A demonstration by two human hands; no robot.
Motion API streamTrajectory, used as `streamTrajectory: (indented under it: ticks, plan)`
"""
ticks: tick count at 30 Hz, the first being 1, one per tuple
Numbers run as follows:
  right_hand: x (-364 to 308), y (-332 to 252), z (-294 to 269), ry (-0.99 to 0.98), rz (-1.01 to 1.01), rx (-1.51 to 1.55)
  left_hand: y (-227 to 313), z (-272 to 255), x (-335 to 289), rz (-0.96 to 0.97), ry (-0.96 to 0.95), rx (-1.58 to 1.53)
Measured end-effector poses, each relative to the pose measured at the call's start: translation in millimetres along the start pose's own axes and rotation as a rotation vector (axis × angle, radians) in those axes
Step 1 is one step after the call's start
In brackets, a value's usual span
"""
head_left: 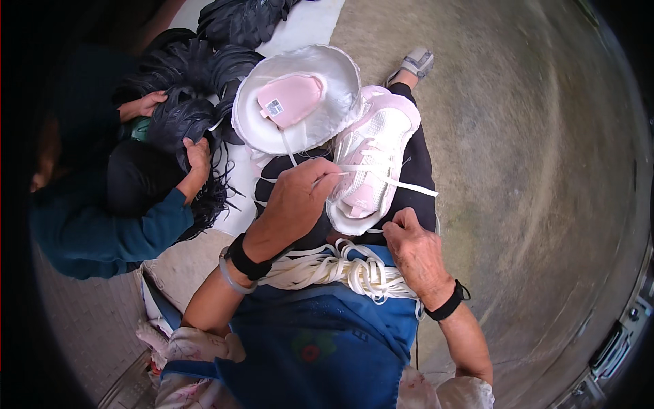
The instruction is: The recorder is lacing a pile of pink and white sneakers, lacing one after the other.
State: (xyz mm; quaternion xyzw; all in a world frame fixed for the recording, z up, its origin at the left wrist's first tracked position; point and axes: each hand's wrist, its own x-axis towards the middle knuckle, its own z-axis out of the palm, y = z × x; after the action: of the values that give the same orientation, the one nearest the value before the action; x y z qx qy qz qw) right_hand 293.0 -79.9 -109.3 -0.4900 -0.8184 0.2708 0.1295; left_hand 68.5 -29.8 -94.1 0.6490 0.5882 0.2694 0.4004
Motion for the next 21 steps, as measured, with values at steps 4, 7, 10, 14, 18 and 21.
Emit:
streamTrajectory:
  ticks: [4, 7, 10, 14, 18, 21]
  plan:
    - [-6, 2, -10, 0.031, 0.015, 0.002, -4, -2, 3, 0.125, 0.061, 0.225]
    - [-15, 10, -19, 0.105, 0.146, -0.017, 4, -4, 7, 0.136, 0.059, 0.303]
    - [-15, 0, -19, 0.167, 0.108, -0.012, 4, -2, 8, 0.226, 0.076, 0.402]
    - [-12, 0, -4, 0.064, 0.045, -0.044, 18, -5, 8, 0.181, -0.012, 0.464]
    - [-6, 0, -3, 0.012, 0.025, 0.041, 10, -2, 6, 0.160, -0.051, 0.389]
    - [0, 6, -3, 0.133, 0.101, 0.181, 0, -1, 7, 0.237, 0.034, 0.368]
